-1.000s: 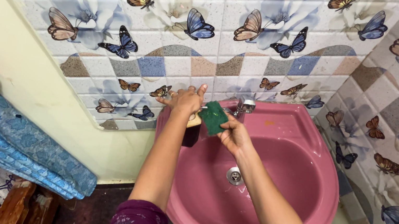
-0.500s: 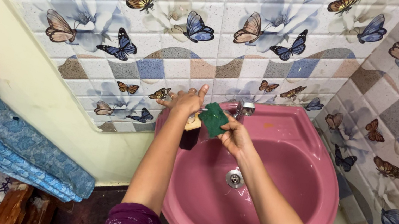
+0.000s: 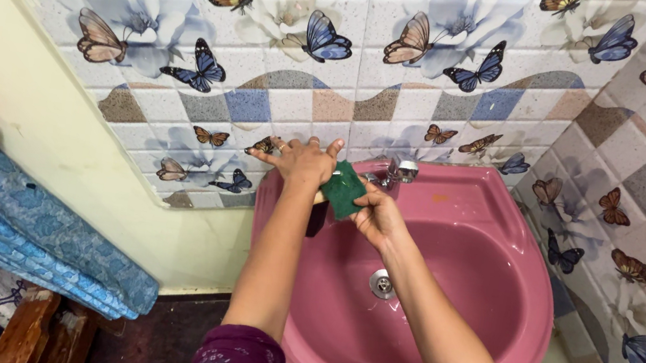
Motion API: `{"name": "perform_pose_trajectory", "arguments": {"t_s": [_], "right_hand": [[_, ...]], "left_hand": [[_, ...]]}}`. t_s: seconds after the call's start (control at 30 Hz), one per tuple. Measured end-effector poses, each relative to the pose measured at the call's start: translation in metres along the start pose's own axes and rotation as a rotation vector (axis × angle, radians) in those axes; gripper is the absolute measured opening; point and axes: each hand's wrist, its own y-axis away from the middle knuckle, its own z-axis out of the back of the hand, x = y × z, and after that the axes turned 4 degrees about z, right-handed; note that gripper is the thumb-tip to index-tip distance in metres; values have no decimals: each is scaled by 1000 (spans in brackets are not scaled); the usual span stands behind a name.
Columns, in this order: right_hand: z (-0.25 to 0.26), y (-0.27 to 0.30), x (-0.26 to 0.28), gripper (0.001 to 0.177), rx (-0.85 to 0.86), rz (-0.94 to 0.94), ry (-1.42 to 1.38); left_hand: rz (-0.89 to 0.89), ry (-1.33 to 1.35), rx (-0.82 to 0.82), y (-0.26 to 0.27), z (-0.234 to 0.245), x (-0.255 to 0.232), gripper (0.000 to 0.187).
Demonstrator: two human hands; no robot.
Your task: The person scrubs a pink pedestal sink with a green sponge, repeatedly rinsing the sponge under running water. They wipe the basin, faucet, and surrounding tiled wall, then rinse the sponge again before continuing to scrub the sink surface.
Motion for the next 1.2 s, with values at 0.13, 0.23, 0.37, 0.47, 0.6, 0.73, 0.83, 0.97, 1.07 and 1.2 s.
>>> {"name": "perform_pose_trajectory", "arguments": {"t_s": [0.13, 0.23, 0.37, 0.47, 0.6, 0.73, 0.83, 0.97, 1.07, 1.2], "right_hand": [[1, 7, 5, 64, -7, -3, 34], [6, 16, 10, 64, -47, -7, 38], [22, 28, 11, 65, -64, -7, 17], [41, 37, 12, 64, -84, -18, 12], [70, 45, 26, 65, -149, -53, 66], [119, 60, 55, 64, -236, -75, 154], [162, 66, 87, 61, -386, 94, 155], [202, 69, 120, 59, -618, 535, 486], [210, 63, 127, 49, -866, 649, 1004], [194, 34, 100, 52, -755, 467, 1580]], "left_hand": [[-37, -20, -77, -5, -8, 2, 79], [-66, 93, -75, -11, -16, 8, 80], [-58, 600, -165, -23, -30, 23, 83], [-145, 856, -277, -10, -58, 49, 84], [-402, 856, -464, 17, -91, 74, 101], [-367, 697, -456, 40, -112, 80, 124], [-315, 675, -493, 39, -119, 75, 105], [-387, 666, -540, 23, -123, 79, 99], [-426, 649, -622, 11, -124, 83, 100], [-422, 668, -644, 2, -127, 77, 107]]}}
